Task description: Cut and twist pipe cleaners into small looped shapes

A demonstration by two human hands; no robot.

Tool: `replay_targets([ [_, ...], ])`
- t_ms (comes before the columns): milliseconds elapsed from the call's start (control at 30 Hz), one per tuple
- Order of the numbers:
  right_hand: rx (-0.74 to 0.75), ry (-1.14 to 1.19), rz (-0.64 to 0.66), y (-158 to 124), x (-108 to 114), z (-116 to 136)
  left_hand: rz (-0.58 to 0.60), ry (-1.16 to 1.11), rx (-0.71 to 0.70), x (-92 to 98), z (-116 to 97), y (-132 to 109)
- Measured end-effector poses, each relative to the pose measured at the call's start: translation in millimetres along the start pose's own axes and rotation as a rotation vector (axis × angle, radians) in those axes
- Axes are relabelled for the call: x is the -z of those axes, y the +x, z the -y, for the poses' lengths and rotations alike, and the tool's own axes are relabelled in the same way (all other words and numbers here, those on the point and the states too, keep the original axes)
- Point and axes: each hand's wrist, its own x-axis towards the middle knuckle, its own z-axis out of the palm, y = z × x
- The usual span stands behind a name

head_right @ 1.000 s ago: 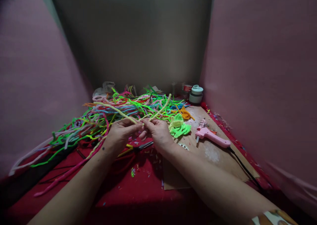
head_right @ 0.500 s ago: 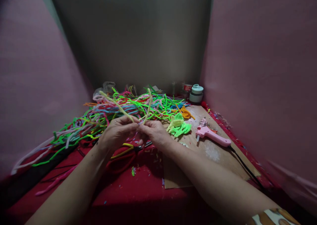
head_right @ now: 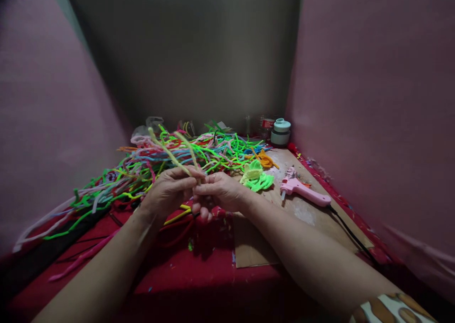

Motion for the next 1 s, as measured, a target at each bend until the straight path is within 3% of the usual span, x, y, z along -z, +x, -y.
replay_targets([
  [167,0.069,0.123,-0.085,2.2,-4.3,-3.4,-0.058,-0.069,-0.053,-1.5,-0.1,2.0],
  [367,0.003,0.401,-0.077,3.6,-9.6,-11.1,-0.075,-0.102,-0.12,-3.4,0.0,1.8],
  [533,-0.005,0.475,-0.119,4.5,-11.2,-16.4,-0.097,-0.098,-0.103,-4.8,1.7,1.1],
  [733,0.053,0.342,-0.122,5.1,-13.7,-14.7,-0.126,-0.053,-0.127,-9.0,-0.8,0.7],
  [833,0.146,0.186,-0.217,5.3,-15.1,-12.7,-0.21,-0.066,-0.166,-9.2,-1.0,2.6],
  [900,0.205,0.083,-0.295,5.4,-15.7,-12.0,-0.212,-0.077,-0.101,-6.8,0.8,4.0],
  [1000,0.225,-0.066,-0.364,5.5,-16.1,-11.7,-0.05,-0.019,0.108,-1.7,4.3,4.2],
])
